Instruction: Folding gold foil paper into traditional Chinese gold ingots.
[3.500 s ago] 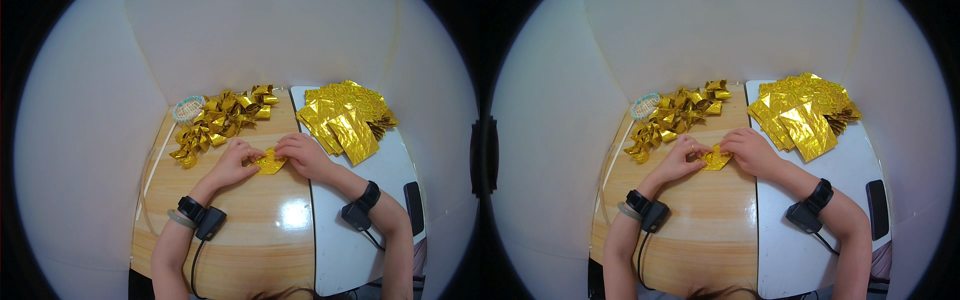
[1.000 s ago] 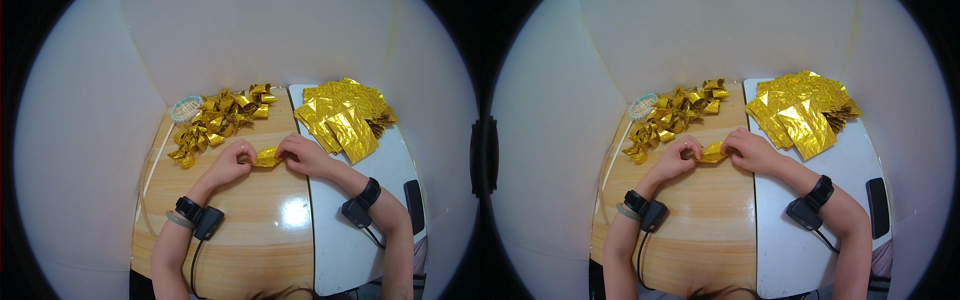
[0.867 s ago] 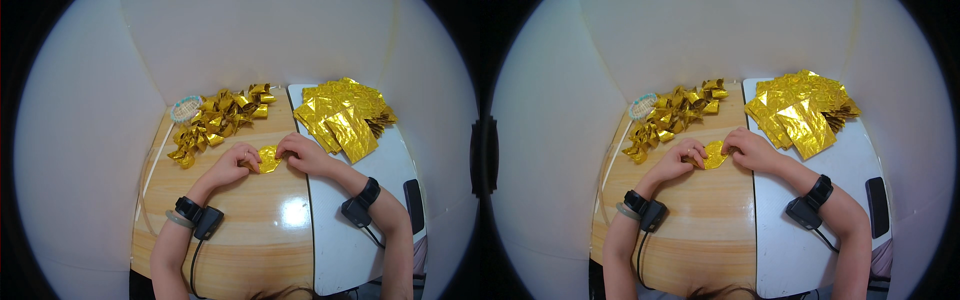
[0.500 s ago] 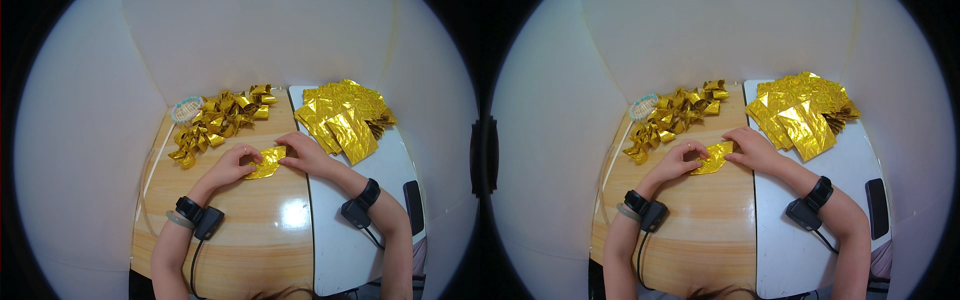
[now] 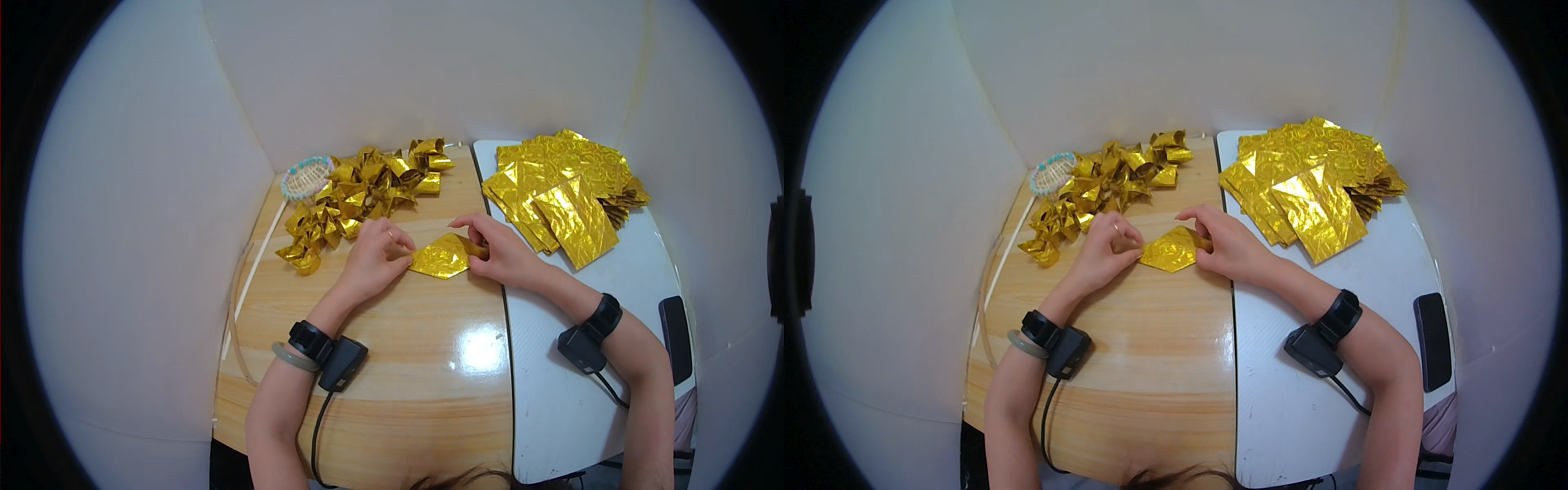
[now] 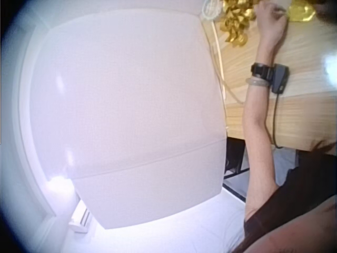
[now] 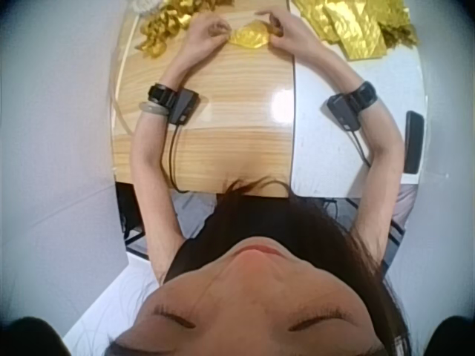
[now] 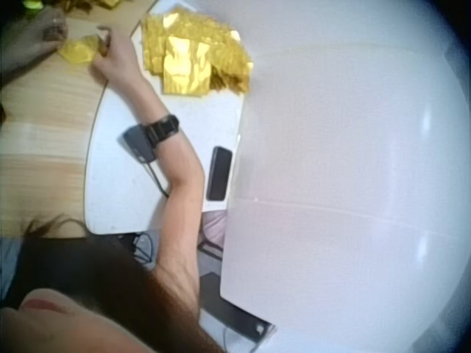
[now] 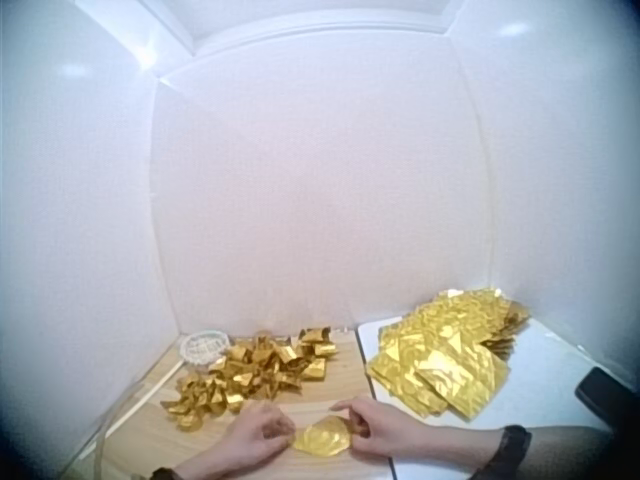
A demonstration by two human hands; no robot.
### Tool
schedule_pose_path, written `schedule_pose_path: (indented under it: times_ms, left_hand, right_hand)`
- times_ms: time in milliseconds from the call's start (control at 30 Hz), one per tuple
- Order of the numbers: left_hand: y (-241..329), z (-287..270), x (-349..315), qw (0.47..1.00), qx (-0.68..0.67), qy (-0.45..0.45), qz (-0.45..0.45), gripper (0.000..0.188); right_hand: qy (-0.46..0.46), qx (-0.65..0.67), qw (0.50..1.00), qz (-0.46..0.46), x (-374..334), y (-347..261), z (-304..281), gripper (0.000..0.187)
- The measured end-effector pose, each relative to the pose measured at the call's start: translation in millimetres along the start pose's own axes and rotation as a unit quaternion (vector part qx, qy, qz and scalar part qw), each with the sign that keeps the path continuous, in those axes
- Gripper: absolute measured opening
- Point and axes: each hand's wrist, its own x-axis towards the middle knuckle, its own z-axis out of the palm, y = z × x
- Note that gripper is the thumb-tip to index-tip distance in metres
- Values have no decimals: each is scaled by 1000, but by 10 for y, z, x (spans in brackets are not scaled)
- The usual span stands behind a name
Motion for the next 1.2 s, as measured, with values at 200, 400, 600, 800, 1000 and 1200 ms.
schedule_pose_path:
  times_ms: [200,400,600,800,1000,1200]
  left_hand:
    - [117,-18,-2,989,-70,-115,-66,13]
    - [7,-11,10,971,-215,-101,-31,20]
    - [131,-67,6,963,-132,-216,94,39]
    - [84,-49,23,957,-139,-248,62,65]
    - [76,-65,-4,968,-117,-213,66,64]
    - [109,-69,-6,972,-89,-208,59,57]
  right_hand:
    - [-65,77,993,-69,-47,-90,-11,52]
    - [-230,291,929,-11,-56,-196,-5,49]
    - [-141,339,927,75,-43,-51,-53,40]
    - [-119,-58,978,-163,-33,-69,21,31]
    - [-92,-103,981,-133,-26,42,27,36]
    - [-64,-46,992,-99,-38,12,29,44]
